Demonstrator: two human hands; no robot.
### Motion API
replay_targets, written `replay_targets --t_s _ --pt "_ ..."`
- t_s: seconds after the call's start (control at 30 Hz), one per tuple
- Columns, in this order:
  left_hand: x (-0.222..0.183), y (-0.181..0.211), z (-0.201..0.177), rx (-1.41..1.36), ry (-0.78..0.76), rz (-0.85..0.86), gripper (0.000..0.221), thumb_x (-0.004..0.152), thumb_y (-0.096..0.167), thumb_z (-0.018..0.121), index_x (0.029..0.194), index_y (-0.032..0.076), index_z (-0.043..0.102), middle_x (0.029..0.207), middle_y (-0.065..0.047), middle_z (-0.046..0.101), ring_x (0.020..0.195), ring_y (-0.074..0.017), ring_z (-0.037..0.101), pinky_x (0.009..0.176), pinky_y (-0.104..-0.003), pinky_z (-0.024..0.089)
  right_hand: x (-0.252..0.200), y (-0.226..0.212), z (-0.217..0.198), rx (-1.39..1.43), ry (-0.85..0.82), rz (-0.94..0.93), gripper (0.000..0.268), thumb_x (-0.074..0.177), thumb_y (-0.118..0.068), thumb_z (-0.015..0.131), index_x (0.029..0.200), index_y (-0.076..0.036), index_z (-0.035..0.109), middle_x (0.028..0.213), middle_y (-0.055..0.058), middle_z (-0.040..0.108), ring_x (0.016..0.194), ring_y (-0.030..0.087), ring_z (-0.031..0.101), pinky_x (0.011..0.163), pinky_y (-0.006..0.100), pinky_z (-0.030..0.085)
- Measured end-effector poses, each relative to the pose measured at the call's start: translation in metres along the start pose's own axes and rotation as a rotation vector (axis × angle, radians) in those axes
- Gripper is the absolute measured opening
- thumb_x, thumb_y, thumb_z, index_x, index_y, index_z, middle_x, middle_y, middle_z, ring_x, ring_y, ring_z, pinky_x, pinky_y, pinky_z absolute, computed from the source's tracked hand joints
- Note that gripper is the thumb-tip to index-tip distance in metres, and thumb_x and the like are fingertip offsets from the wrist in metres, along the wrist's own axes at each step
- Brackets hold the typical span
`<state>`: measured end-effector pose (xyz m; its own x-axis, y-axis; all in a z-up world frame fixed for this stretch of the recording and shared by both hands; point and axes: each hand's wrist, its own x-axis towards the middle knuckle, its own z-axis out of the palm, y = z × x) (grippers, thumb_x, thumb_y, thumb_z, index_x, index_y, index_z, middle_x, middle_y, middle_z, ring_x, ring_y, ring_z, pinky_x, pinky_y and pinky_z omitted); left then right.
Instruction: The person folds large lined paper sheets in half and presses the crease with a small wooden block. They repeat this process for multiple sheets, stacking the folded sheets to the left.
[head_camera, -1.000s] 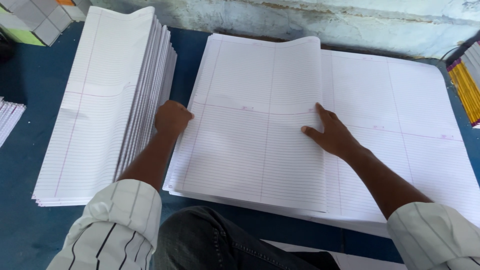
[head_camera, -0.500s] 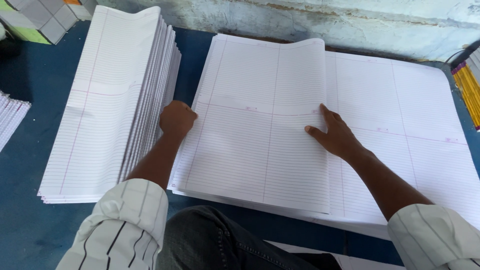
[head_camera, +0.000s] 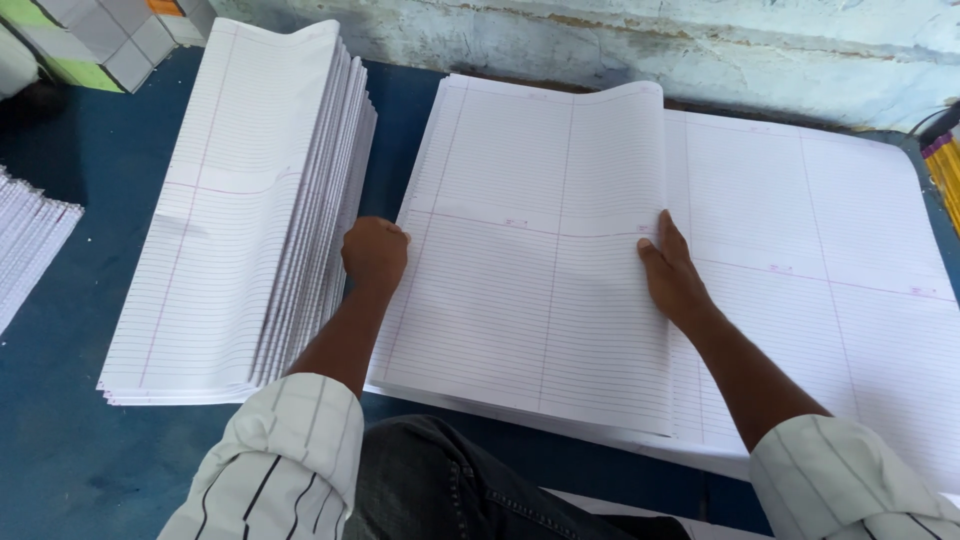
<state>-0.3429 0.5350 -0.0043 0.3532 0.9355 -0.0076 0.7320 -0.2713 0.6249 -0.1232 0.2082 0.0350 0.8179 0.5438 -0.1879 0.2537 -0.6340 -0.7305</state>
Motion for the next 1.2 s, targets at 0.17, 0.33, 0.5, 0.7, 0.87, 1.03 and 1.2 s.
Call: replay_targets --t_s 0.17,0.33,0.5,0.7,0.87,1.03,1.2 --pt "0.000 0.000 -0.002 -0.025 -0.021 -0.042 0.015 0.087 0.023 0.080 0.091 0.008 0.078 0.091 -0.012 0.076 0.079 -0.0254 0.075 0.064 -0.038 0.062 0.006 0.009 0.003 -0.091 0.007 0.002 0.073 0.103 -0.043 0.032 0.163 -0.013 0.004 0.171 0.014 0.006 0.159 0.030 0.004 0.127 0.046 0.013" --pt "-0.001 0.002 -0.007 -0.039 -0.040 -0.063 0.013 0.089 0.021 0.078 0.090 0.008 0.079 0.092 -0.011 0.077 0.080 -0.0246 0.075 0.066 -0.037 0.062 0.007 0.009 0.007 -0.138 0.016 -0.007 0.072 0.104 -0.039 0.034 0.163 -0.013 0.003 0.171 0.017 0.003 0.159 0.034 0.005 0.126 0.050 0.016" --pt "-0.002 0.002 -0.015 -0.168 -0.096 -0.110 0.010 0.086 0.018 0.079 0.090 0.009 0.080 0.094 -0.010 0.078 0.082 -0.0234 0.075 0.073 -0.036 0.062 0.009 0.008 0.016 -0.233 0.028 -0.002 0.071 0.106 -0.029 0.038 0.163 -0.011 0.000 0.170 0.022 -0.001 0.156 0.042 0.009 0.122 0.054 0.026" --pt "-0.005 0.005 -0.018 -0.141 -0.082 -0.097 0.009 0.086 0.017 0.079 0.090 0.009 0.080 0.094 -0.009 0.077 0.082 -0.0231 0.075 0.072 -0.036 0.062 0.013 0.013 0.024 -0.408 0.055 -0.018 0.074 0.105 -0.027 0.043 0.162 -0.005 0.000 0.167 0.031 0.000 0.151 0.049 0.021 0.119 0.055 0.033" --pt "-0.005 0.003 -0.016 -0.030 -0.093 0.017 0.017 0.090 0.017 0.074 0.105 0.010 0.076 0.110 -0.012 0.074 0.096 -0.0267 0.072 0.082 -0.041 0.060 0.015 0.025 0.026 -0.608 0.117 -0.143 0.072 0.106 -0.033 0.042 0.161 0.000 0.009 0.162 0.039 0.006 0.149 0.052 0.023 0.118 0.057 0.033" --pt "-0.012 0.012 -0.008 0.279 -0.049 0.525 0.024 0.096 0.010 0.064 0.115 0.015 0.079 0.130 -0.013 0.060 0.118 -0.0316 0.057 0.098 -0.047 0.052 0.016 0.026 0.025 -0.701 0.124 -0.142 0.069 0.106 -0.037 0.039 0.161 -0.001 0.015 0.162 0.037 0.009 0.149 0.051 0.023 0.118 0.056 0.032" --pt "-0.014 0.050 -0.013 0.527 -0.233 0.381 0.029 0.096 0.032 0.068 0.114 0.011 0.076 0.124 -0.011 0.059 0.121 -0.0310 0.051 0.105 -0.061 0.039 0.007 0.009 0.014 -0.676 0.095 -0.127 0.069 0.106 -0.039 0.041 0.160 -0.003 0.019 0.162 0.035 0.015 0.148 0.048 0.026 0.116 0.056 0.034"
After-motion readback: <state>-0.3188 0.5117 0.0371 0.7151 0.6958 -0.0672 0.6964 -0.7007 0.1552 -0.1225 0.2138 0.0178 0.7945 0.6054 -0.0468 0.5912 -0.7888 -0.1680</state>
